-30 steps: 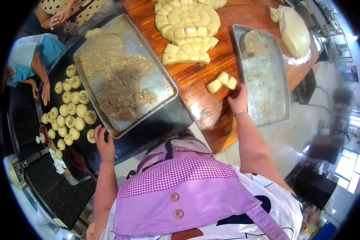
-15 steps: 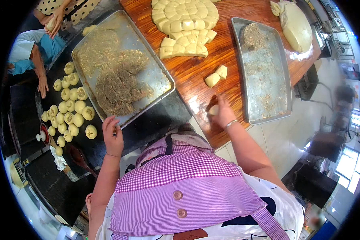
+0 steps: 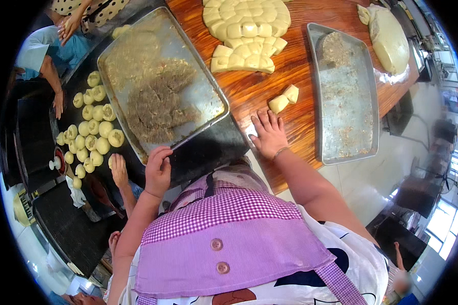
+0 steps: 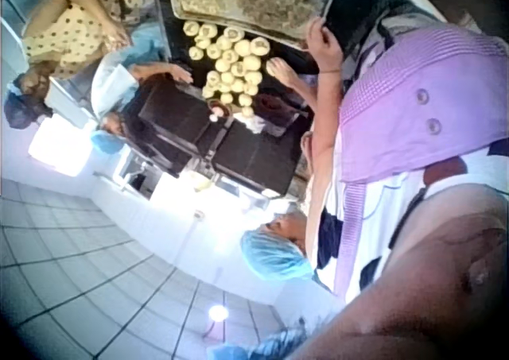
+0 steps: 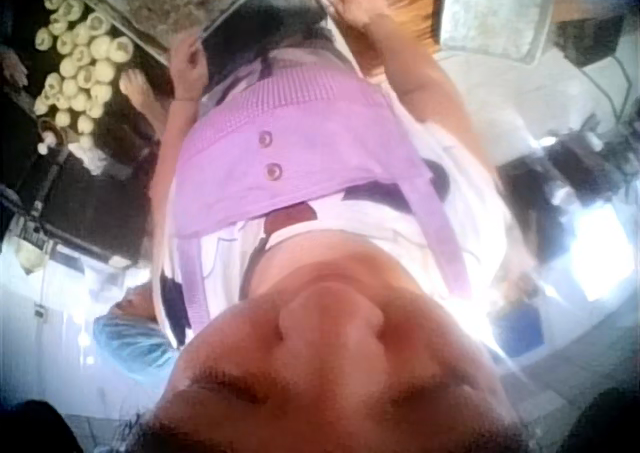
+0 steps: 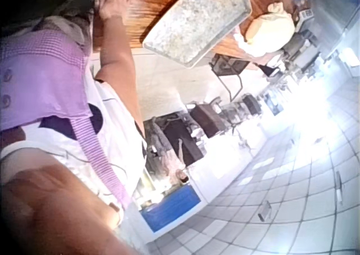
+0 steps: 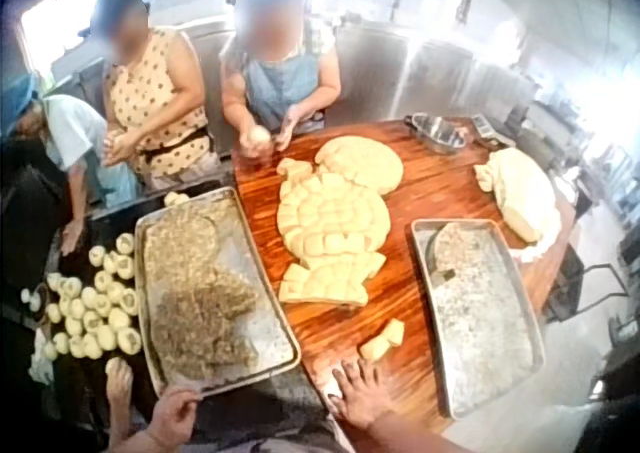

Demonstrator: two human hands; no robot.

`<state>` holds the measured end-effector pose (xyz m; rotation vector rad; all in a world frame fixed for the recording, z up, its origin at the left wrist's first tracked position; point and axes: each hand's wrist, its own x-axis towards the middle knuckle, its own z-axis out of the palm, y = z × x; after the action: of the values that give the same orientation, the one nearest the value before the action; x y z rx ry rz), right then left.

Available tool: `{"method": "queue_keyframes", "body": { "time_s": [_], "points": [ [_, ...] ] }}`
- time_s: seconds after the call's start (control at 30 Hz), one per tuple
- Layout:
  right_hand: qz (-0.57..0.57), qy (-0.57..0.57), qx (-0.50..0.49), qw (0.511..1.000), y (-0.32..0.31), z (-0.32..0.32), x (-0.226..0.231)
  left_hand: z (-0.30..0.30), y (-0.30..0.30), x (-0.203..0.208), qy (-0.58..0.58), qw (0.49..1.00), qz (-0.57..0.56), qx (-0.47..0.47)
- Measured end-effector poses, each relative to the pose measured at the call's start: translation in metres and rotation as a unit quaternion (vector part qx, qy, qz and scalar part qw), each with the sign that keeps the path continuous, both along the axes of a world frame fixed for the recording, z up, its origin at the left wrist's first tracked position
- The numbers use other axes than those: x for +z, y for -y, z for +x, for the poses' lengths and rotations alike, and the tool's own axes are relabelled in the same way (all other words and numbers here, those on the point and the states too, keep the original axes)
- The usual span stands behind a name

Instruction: The person prepares bread rolls by hand by taking pieces of dough, adding a savory filling, and then pinching the dough together to seal it into a ball.

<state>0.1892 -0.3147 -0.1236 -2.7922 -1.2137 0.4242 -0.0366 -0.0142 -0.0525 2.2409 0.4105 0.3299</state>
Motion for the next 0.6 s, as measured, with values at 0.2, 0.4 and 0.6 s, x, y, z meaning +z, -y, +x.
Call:
{"method": "queue_keyframes", "body": {
  "time_s": [0.2,0.4,0.6],
  "points": [
    [0.019,-0.039,0.073,0.996,-0.008,-0.004,-0.003,0.026,0.018,0.018,0.005,0.997,-0.033,-0.067],
    [0.0,-0.043,0.119,0.992,-0.019,-0.013,-0.003,0.041,0.017,0.013,0.011,0.996,0.001,-0.083],
    [0.028,-0.095,0.185,0.978,0.0,-0.024,-0.013,0.053,0.019,0.015,-0.018,0.994,-0.075,-0.077]
  ]
}}
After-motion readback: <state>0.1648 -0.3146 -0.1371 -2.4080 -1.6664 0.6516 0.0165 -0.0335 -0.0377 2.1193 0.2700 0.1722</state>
